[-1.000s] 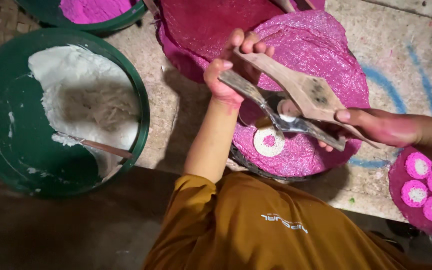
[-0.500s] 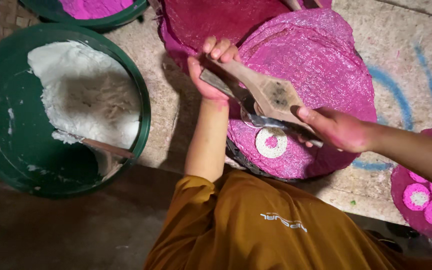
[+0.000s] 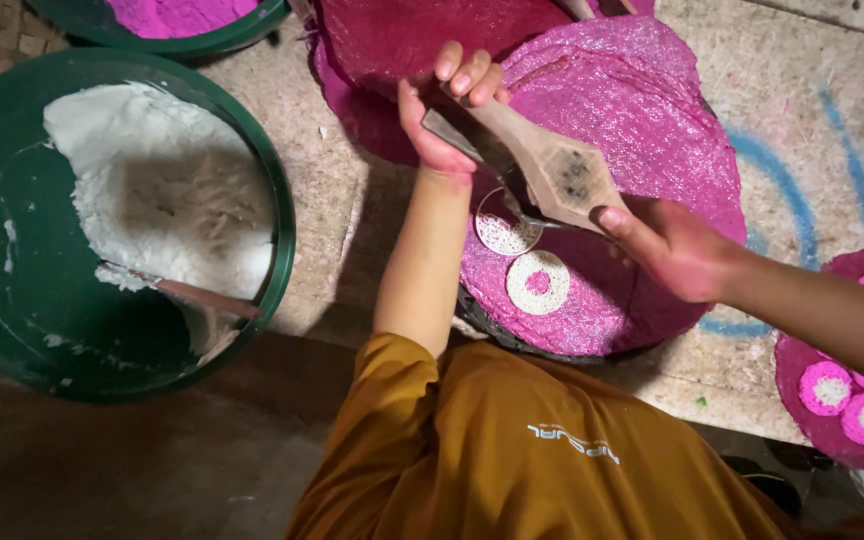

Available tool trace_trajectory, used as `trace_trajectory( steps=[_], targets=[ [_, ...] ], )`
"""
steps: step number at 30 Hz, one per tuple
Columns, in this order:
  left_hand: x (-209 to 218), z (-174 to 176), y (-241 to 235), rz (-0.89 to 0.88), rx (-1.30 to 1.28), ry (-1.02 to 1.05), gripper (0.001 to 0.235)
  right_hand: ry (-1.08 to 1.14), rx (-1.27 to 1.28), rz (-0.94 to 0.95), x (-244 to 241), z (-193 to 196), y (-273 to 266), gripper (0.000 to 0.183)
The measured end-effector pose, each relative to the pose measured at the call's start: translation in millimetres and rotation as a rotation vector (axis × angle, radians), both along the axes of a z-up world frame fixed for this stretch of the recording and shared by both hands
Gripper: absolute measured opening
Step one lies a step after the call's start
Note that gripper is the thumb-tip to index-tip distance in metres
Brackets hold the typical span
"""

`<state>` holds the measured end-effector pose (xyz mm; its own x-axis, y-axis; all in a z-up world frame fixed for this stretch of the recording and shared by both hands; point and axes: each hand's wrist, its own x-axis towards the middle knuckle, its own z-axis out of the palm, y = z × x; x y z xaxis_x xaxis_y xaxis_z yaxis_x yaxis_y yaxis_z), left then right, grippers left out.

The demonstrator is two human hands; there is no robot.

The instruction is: The person repeatedly scoops white clay into a handheld press, then presses it onto a pink glittery surface to form white circular shapes. The person arranges the formed circles on the pink surface and continues the cycle.

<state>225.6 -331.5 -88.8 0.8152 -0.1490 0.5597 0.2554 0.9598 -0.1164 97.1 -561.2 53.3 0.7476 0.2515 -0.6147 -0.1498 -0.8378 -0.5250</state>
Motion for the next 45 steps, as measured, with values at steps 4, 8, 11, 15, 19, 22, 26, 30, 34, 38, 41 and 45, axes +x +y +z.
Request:
trace_trajectory(
  steps=[4, 8, 11, 15, 19, 22, 26, 30, 34, 38, 41, 45],
  targets=[
    [-1.9, 4.0, 25.4, 0.035, 0.057, -0.015, 0.036, -0.008, 0.123, 0.007, -0.7, -11.7, 13.7, 0.069],
    [-18.1, 0.8, 32.6, 0.049, 0.093, 0.017, 0.036, 0.053, 0.198, 0.012, -11.5, -26.2, 8.5, 0.072],
    [-34.1, 0.3, 17.4, 0.01, 0.033, 0.061, 0.037, 0.191, 0.142, -0.035, -23.4, -39.2, -15.8, 0.075],
    [-51.8, 7.8, 3.7, 0.06, 0.398, 0.2, 0.043, 0.295, 0.363, -0.157, -36.4, -46.6, -72.0, 0.074],
    [-75.7, 17.8, 28.3, 0.194, 1.395, -0.019, 0.07, 0.122, 0.417, -0.21, -71.3, -30.9, -114.8, 0.082],
    [-99.0, 24.8, 40.3, 0.351, 2.036, -0.438, 0.108, 0.012, 0.663, -0.361, -97.0, -19.2, -109.3, 0.093],
    [-123.1, 34.2, 38.9, 0.526, 2.305, -0.706, 0.125, -0.178, 0.816, -0.513, -116.1, -7.1, -80.5, 0.103],
    [-117.6, 44.4, 34.8, 0.54, 2.287, -0.669, 0.125, -0.237, 0.901, -0.619, -122.7, -9.1, -73.7, 0.104],
    [-77.6, 30.9, 23.7, 0.47, 2.316, -0.616, 0.13, -0.151, 1.047, -0.706, -134.0, -24.8, -84.6, 0.091],
    [-13.9, -13.6, 22.5, 0.618, 2.483, -0.396, 0.115, -0.16, 1.045, -0.7, -139.8, -32.8, -88.8, 0.099],
    [5.3, -57.7, 42.3, 0.68, 1.956, -0.011, 0.06, -0.217, 1.045, -0.698, -149.9, -30.5, -87.0, 0.099],
    [-43.2, -97.5, 58.1, 0.336, 1.42, 0.433, 0.047, -0.239, 1.048, -0.722, -152.6, -25.5, -83.1, 0.1]
  ],
)
